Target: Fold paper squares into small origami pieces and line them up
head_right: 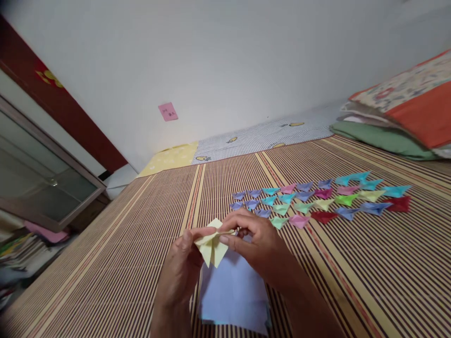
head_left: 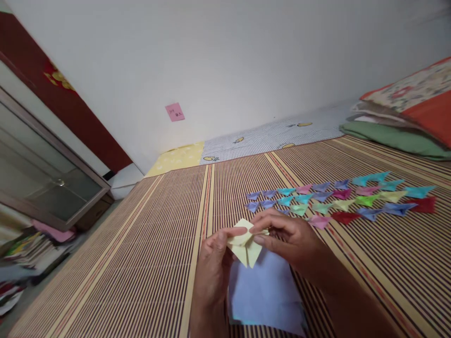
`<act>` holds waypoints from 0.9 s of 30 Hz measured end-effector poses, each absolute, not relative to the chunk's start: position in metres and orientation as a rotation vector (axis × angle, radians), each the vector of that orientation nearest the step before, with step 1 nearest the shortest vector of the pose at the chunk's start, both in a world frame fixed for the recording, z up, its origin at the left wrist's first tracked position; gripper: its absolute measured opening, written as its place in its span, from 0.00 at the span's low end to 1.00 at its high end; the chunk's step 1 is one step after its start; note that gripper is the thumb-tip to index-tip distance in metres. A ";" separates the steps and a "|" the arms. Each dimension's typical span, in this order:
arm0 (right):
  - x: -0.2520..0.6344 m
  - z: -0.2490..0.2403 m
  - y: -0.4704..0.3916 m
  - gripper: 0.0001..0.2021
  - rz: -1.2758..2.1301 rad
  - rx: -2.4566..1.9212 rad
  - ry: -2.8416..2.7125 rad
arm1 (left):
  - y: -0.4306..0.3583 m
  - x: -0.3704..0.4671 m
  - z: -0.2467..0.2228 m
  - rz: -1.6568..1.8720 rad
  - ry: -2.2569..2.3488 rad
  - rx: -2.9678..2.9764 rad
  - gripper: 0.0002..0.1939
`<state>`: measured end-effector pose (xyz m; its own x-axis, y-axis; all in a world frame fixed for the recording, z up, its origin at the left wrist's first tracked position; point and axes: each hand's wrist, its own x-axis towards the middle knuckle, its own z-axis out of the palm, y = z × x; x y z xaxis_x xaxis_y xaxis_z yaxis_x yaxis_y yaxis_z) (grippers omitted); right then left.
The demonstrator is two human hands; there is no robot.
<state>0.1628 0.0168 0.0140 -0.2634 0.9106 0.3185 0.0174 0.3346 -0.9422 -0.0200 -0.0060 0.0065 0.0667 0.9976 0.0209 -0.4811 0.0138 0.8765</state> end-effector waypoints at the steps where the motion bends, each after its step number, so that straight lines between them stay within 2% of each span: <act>1: 0.162 0.014 0.017 0.04 1.089 -0.857 -1.578 | -0.006 -0.020 0.006 1.359 0.793 0.877 0.21; 5: 0.160 0.012 0.019 0.04 1.071 -0.852 -1.539 | -0.004 -0.021 0.002 1.352 0.883 0.923 0.21; 9: 0.156 0.010 0.020 0.06 1.059 -0.884 -1.482 | -0.004 -0.016 -0.001 1.428 0.989 0.971 0.11; 12: 0.151 0.008 0.019 0.08 1.070 -0.930 -1.435 | -0.004 -0.010 -0.001 1.482 1.009 0.957 0.08; 27: 0.142 0.011 0.014 0.10 0.991 -1.038 -1.476 | -0.005 -0.005 -0.005 1.564 1.226 0.905 0.14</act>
